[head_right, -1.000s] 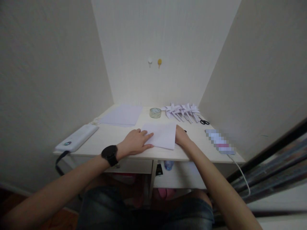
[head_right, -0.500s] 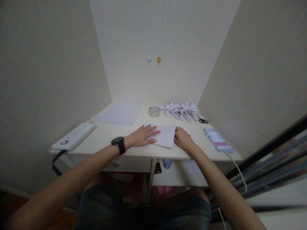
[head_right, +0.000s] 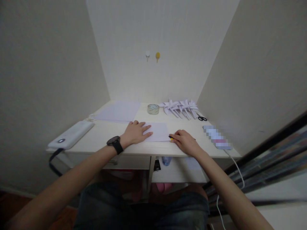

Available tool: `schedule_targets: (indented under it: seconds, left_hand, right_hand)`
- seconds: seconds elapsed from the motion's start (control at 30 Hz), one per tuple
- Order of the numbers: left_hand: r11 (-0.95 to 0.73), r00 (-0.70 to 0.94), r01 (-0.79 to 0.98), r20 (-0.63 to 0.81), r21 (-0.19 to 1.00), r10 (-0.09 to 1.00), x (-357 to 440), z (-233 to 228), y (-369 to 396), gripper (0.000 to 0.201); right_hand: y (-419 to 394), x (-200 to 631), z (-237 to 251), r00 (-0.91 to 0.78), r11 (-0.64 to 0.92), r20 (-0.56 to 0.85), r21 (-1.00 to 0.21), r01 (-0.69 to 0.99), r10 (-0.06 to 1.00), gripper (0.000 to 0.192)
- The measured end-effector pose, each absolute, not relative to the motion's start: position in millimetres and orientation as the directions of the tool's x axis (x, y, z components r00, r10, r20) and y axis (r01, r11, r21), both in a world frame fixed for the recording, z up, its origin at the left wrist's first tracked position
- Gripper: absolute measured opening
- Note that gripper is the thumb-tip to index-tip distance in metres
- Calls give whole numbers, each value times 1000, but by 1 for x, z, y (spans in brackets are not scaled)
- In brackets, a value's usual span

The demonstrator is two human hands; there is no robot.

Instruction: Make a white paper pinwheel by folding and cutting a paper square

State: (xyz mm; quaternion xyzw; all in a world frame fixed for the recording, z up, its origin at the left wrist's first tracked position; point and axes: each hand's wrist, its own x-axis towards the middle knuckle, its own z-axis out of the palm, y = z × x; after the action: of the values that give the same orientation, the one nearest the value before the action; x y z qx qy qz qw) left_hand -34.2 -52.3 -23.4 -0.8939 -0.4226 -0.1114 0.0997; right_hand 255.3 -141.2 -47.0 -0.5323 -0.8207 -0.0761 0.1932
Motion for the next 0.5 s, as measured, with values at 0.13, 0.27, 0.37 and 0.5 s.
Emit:
schedule_targets:
  seconds: [0.13,0.27,0.37,0.5]
  left_hand:
    - [-585,588,803,319,-115,744,-34,-24,-54,72]
    - [-554,549,827,338,-93,764,-32,-27,-55,73]
    - [-544,533,837,315,-59,786,-29,-30,-55,75]
    - [-544,528,839,270,-19,805,-27,-32,-53,78]
  right_hand:
    - [-147,257,-48,-303,394,449,-122,911,840,28]
    - [-155,254,-47,-254,365,473,-158,917,844,24]
    - [-158,247,-46,-267,381,480,-155,912,835,24]
    - [-156,235,-48,-262,381,489,-160,911,832,23]
